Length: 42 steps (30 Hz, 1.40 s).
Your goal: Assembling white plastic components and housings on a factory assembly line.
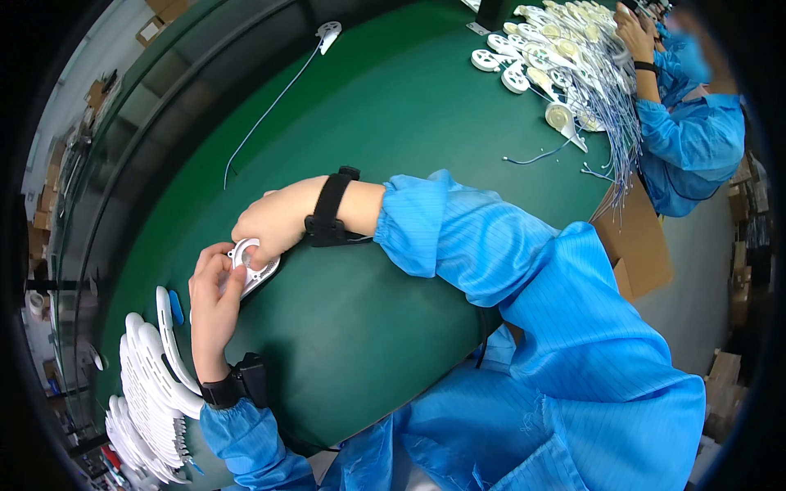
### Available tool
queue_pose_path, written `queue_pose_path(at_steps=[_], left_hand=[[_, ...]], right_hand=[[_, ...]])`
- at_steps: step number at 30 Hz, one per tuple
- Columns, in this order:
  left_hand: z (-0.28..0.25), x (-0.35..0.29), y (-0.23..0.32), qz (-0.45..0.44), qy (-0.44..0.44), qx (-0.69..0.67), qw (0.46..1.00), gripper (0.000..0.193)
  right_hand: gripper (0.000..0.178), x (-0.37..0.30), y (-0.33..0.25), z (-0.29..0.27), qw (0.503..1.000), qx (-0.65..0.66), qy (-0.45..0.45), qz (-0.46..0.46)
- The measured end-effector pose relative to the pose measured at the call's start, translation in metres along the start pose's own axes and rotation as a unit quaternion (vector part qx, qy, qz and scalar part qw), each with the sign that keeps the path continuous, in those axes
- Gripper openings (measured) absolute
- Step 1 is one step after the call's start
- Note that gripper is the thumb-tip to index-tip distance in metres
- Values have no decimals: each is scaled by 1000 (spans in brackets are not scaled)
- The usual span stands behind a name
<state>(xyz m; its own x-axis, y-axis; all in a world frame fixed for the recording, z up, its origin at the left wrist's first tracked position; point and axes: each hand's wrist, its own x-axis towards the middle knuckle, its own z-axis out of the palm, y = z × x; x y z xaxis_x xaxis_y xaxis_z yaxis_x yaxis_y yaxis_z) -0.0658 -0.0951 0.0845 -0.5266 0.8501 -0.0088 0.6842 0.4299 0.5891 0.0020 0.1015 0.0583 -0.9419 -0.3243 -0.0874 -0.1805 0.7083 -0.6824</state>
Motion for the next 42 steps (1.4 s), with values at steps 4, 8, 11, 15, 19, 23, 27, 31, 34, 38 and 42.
queue_pose_path(at_steps=[4, 8, 11, 15, 19, 23, 27, 31, 34, 38, 42], left_hand=[[4, 0, 8, 10, 23, 32, 999, 14], [8, -1, 12, 4, 29, 32, 999, 17], [12, -7, 16, 19, 61, 87, 994, 18], [15, -16, 15, 82, 96, 160, 979, 20], [10, -14, 27, 74, 117, 145, 980, 43], [8, -20, 29, -48, 48, 184, 981, 41], [11, -21, 32, -34, 77, 160, 984, 30], [8, -26, 13, 42, 117, 141, 982, 22], [4, -29, 13, 92, 108, 150, 978, 19], [6, -26, 10, 104, 109, 149, 977, 19], [4, -28, 7, 132, 103, 133, 977, 18]], right_hand=[[36, -2, 4, -5, 998, 60, 0, 4], [34, -3, 3, -5, 999, 40, 12, -10], [33, -4, -6, -6, 1000, 0, 13, -28], [37, -12, -20, 5, 988, -55, 123, -75], [44, -10, -16, 9, 984, -78, 143, -71], [39, -9, -20, 10, 988, -119, 91, -39], [30, -9, -19, 8, 991, -127, 32, -18], [32, -8, -11, 1, 995, -101, -2, -6], [32, -6, -10, 4, 992, -31, 80, -92], [31, -12, -17, 0, 993, 18, 81, -86], [28, -7, -14, 4, 992, 28, 52, -113]])
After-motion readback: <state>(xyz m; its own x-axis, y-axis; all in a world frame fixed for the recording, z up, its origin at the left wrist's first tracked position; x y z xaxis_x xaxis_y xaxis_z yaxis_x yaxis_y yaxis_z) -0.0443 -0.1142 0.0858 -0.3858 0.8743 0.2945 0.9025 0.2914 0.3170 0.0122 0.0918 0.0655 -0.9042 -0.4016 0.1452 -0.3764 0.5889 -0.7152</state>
